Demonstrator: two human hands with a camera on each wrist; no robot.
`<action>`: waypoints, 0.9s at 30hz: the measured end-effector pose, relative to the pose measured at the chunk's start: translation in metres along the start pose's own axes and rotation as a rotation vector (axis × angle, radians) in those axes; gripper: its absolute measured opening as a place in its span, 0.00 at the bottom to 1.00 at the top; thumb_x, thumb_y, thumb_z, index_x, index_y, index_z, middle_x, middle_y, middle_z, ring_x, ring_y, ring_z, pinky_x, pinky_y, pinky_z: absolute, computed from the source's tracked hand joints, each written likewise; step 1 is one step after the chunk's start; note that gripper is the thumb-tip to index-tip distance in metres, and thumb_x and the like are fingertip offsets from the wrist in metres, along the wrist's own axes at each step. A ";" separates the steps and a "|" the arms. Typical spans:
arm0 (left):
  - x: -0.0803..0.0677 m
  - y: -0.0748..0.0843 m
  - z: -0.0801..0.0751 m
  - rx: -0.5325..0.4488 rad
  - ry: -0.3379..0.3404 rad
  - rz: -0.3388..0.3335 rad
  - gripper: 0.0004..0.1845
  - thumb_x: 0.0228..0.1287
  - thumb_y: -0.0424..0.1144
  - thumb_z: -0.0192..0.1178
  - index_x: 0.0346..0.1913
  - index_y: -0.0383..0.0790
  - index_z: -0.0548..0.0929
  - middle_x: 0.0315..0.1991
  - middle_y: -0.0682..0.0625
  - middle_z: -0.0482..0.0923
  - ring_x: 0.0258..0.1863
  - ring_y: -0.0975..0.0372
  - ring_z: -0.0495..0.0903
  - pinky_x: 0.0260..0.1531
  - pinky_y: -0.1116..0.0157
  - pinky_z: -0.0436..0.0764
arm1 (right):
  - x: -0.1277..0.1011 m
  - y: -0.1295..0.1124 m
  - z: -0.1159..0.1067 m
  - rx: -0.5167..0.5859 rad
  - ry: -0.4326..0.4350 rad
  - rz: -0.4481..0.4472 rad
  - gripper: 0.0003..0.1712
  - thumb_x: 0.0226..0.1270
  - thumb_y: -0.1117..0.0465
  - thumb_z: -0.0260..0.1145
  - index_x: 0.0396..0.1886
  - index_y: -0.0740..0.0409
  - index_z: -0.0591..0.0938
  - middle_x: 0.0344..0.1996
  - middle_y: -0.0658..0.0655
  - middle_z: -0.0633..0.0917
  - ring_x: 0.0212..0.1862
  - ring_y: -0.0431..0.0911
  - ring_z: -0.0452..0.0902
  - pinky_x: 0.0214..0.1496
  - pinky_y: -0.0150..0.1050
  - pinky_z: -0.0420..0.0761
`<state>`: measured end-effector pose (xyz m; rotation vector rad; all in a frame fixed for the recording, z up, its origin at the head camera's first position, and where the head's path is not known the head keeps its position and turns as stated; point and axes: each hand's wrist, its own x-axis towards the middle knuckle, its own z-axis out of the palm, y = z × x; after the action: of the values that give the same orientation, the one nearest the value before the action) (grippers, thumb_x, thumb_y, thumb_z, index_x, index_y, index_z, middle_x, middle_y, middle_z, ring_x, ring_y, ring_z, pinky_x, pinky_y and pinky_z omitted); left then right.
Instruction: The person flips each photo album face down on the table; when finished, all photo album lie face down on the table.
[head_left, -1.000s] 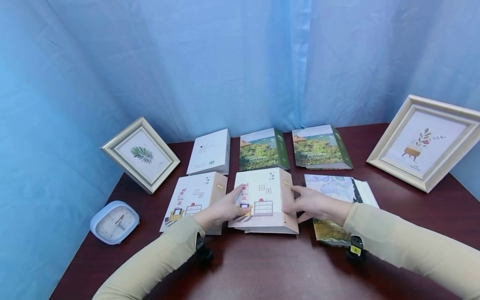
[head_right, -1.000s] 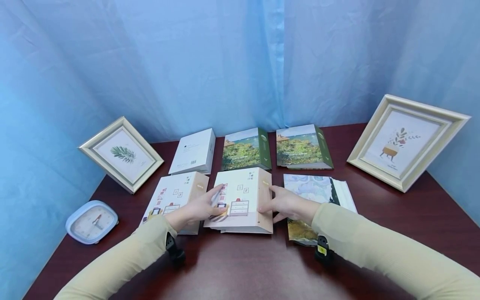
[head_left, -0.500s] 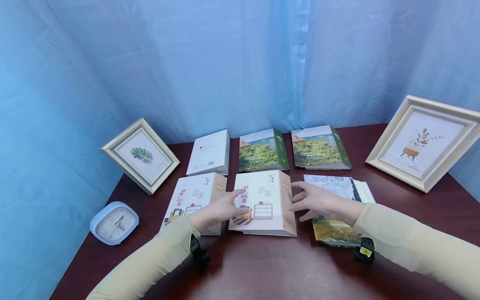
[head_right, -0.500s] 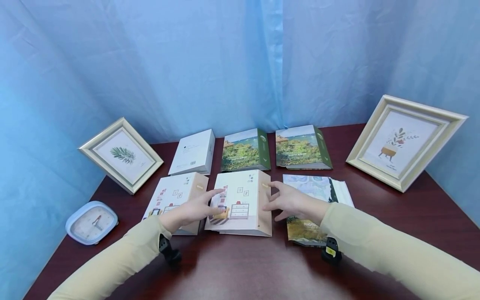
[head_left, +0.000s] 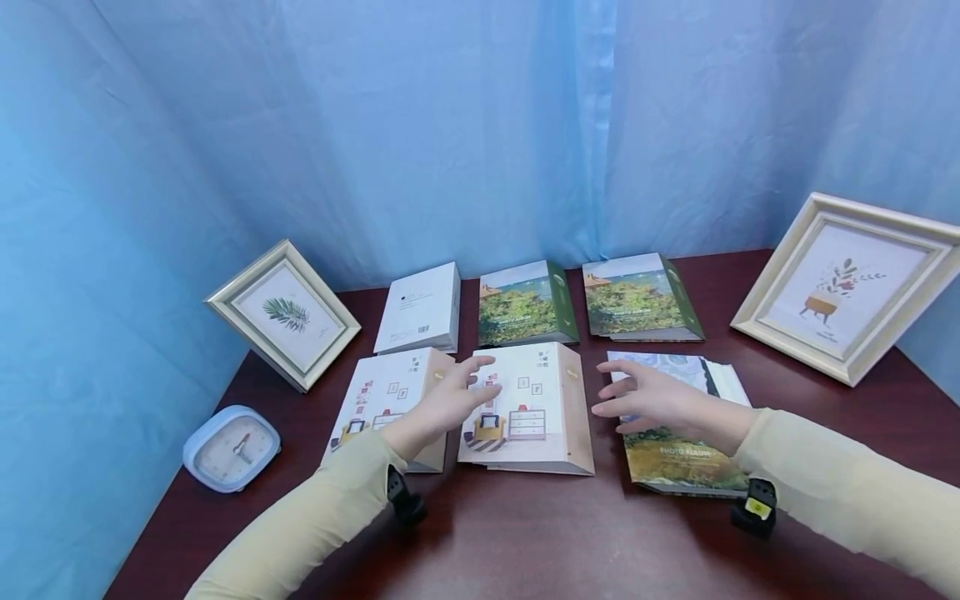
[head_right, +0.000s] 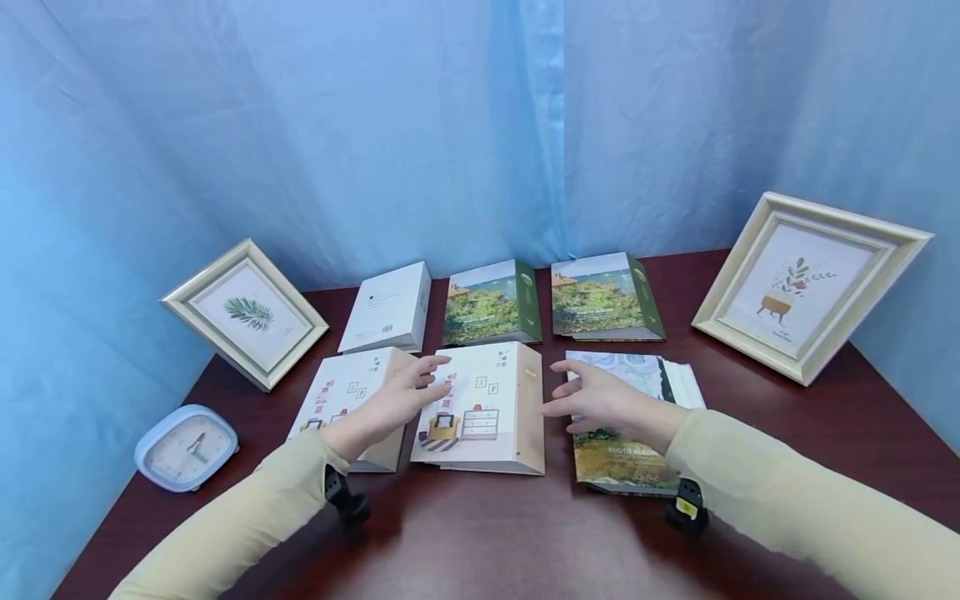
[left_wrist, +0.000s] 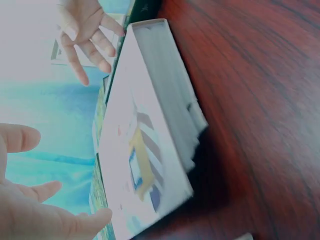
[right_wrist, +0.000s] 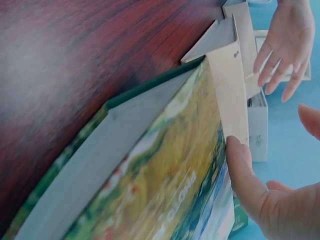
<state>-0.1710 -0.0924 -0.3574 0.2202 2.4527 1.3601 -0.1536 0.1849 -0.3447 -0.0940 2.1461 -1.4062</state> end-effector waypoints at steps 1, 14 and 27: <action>0.001 0.001 0.001 -0.011 0.000 -0.005 0.27 0.69 0.42 0.55 0.69 0.43 0.65 0.71 0.38 0.57 0.70 0.45 0.59 0.63 0.45 0.66 | -0.001 0.001 -0.002 -0.003 0.004 0.000 0.48 0.64 0.57 0.65 0.73 0.65 0.48 0.62 0.75 0.66 0.57 0.60 0.75 0.51 0.50 0.81; 0.010 0.014 0.018 -0.231 -0.055 0.018 0.27 0.71 0.43 0.52 0.70 0.42 0.63 0.70 0.39 0.57 0.68 0.48 0.63 0.62 0.53 0.70 | -0.016 0.027 -0.032 -0.092 0.045 -0.005 0.48 0.66 0.54 0.63 0.73 0.69 0.47 0.60 0.75 0.67 0.56 0.57 0.75 0.53 0.50 0.80; 0.026 0.034 0.048 -0.379 -0.112 -0.015 0.26 0.71 0.42 0.52 0.70 0.45 0.64 0.70 0.41 0.59 0.67 0.50 0.66 0.63 0.54 0.70 | -0.039 0.054 -0.074 -0.269 0.074 0.049 0.52 0.67 0.51 0.62 0.71 0.76 0.43 0.59 0.82 0.63 0.56 0.64 0.73 0.52 0.53 0.79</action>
<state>-0.1791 -0.0285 -0.3576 0.1790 2.0539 1.7210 -0.1443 0.2835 -0.3540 -0.0918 2.3721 -1.1027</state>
